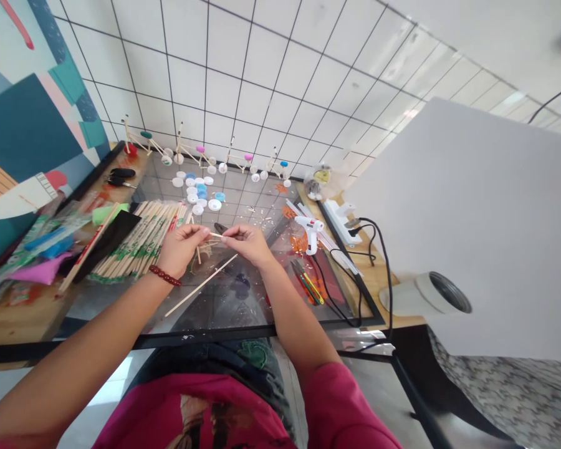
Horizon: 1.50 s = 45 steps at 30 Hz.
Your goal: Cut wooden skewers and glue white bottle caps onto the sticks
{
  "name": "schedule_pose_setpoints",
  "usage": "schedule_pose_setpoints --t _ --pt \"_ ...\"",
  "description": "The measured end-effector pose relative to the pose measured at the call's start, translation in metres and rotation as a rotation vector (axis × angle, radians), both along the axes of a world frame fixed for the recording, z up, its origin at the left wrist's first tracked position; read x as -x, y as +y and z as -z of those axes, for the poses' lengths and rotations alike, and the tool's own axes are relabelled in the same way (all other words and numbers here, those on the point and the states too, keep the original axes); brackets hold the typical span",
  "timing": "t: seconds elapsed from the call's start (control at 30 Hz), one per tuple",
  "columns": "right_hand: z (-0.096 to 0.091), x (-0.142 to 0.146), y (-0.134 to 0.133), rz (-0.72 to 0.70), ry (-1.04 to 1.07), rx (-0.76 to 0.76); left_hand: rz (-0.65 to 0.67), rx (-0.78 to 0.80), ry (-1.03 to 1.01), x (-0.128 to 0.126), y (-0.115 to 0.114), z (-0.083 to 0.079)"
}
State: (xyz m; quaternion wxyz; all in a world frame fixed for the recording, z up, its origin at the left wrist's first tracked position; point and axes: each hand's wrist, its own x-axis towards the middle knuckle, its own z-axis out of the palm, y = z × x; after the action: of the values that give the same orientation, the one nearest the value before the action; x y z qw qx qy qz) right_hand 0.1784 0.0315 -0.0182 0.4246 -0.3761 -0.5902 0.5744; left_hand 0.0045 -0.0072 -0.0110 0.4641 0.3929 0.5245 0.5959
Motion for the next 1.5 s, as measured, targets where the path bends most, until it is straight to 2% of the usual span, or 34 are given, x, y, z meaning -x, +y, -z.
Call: schedule_pose_setpoints --t 0.17,0.3,0.4,0.5,0.6,0.7,0.8,0.87,1.0,1.13,1.23,1.4,1.5 --pt "0.001 0.0 -0.005 -0.021 -0.243 -0.196 0.027 0.118 -0.196 0.0 -0.001 -0.012" --pt "0.0 0.002 -0.009 -0.038 -0.496 -0.38 0.017 0.155 -0.214 0.001 -0.002 -0.015" --pt "-0.005 0.0 -0.009 0.0 -0.748 -0.479 0.019 0.159 -0.208 0.001 -0.001 -0.012" --pt "-0.009 -0.009 -0.005 0.089 -0.98 -0.506 0.015 0.14 -0.2 0.001 -0.001 -0.01" --pt "-0.008 -0.021 0.0 0.183 -1.06 -0.462 0.007 0.111 -0.176 0.0 -0.001 -0.009" --pt "-0.003 -0.023 0.003 0.228 -0.893 -0.429 0.0 0.085 -0.118 -0.001 -0.001 -0.007" --pt "0.003 -0.014 0.001 0.135 -0.535 -0.409 0.001 0.067 -0.073 -0.004 0.0 -0.004" --pt "0.005 -0.005 -0.003 0.049 -0.421 -0.423 0.009 0.059 -0.045 -0.005 0.0 -0.003" --pt "0.005 0.004 -0.01 -0.024 -0.483 -0.49 0.057 0.042 0.055 -0.004 -0.003 -0.003" --pt "0.006 0.006 -0.012 0.037 -0.457 -0.533 0.09 0.02 0.091 -0.004 -0.005 -0.003" --pt "0.008 0.01 -0.013 0.061 -0.395 -0.529 0.09 0.016 0.011 -0.003 -0.003 -0.002" --pt "0.009 0.017 -0.016 0.064 -0.326 -0.515 0.107 0.111 -0.21 -0.001 0.0 -0.001" --pt "0.007 0.015 -0.013 0.078 -0.354 -0.537 0.095 0.061 -0.217 -0.002 0.001 0.0"
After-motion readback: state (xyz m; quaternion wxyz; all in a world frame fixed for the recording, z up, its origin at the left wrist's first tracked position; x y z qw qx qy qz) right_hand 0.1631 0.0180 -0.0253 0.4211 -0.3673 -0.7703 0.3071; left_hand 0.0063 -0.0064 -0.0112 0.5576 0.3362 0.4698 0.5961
